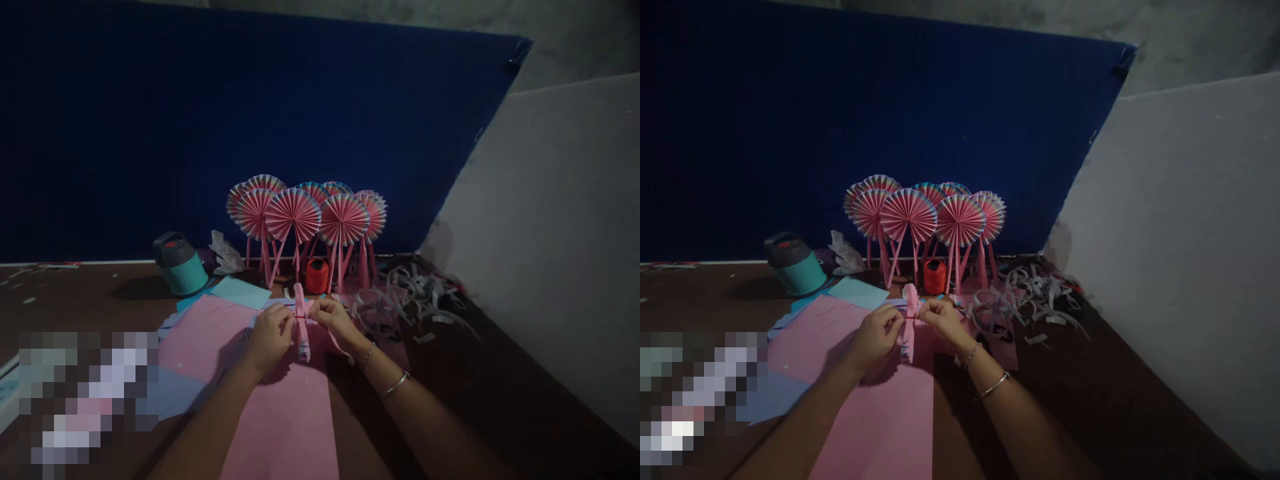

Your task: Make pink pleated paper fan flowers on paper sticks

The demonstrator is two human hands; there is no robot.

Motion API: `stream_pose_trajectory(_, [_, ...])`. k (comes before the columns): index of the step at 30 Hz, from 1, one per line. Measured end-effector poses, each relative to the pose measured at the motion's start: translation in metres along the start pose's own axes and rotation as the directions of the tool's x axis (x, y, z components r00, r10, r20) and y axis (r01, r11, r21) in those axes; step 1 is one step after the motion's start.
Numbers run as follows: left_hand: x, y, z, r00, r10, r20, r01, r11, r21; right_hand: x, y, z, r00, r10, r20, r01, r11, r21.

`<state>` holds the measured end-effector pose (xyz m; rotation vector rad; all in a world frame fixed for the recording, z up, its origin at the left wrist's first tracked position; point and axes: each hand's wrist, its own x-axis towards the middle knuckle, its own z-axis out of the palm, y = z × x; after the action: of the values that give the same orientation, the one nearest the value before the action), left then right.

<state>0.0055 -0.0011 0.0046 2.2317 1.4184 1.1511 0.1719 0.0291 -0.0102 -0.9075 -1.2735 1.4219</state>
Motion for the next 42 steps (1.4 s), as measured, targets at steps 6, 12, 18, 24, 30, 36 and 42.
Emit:
stream_pose_trajectory(6, [0.000,-0.005,0.000,1.000,-0.010,0.002,0.010,1.000,-0.018,0.004,0.005,-0.003,0.999,0.054,0.000,-0.054,0.999,-0.005])
stream_pose_trajectory(12, [0.002,-0.013,0.006,0.996,-0.083,-0.032,0.079,0.991,-0.110,0.003,-0.001,-0.004,0.998,0.066,0.010,-0.066,0.997,-0.029])
stream_pose_trajectory(18, [0.004,-0.012,0.008,0.910,-0.395,0.128,0.405,0.779,-0.479,0.000,-0.002,-0.003,0.997,0.037,0.064,-0.031,0.994,-0.102])
stream_pose_trajectory(24, [0.003,-0.008,-0.001,0.648,-0.536,0.541,0.751,0.329,-0.573,-0.004,0.009,0.003,0.987,-0.007,0.160,0.047,0.968,-0.245])
stream_pose_trajectory(30, [0.002,-0.003,0.001,0.738,-0.506,0.446,0.670,0.468,-0.577,-0.007,0.019,0.006,0.977,-0.055,0.205,0.134,0.909,-0.395])
stream_pose_trajectory(36, [0.001,-0.010,0.012,0.915,-0.309,0.261,0.396,0.816,-0.422,-0.008,0.011,0.007,0.978,-0.090,0.190,0.161,0.901,-0.402])
stream_pose_trajectory(42, [0.000,-0.018,0.017,0.947,-0.224,0.231,0.302,0.868,-0.395,-0.004,0.010,0.002,0.991,-0.062,0.117,0.091,0.963,-0.256])
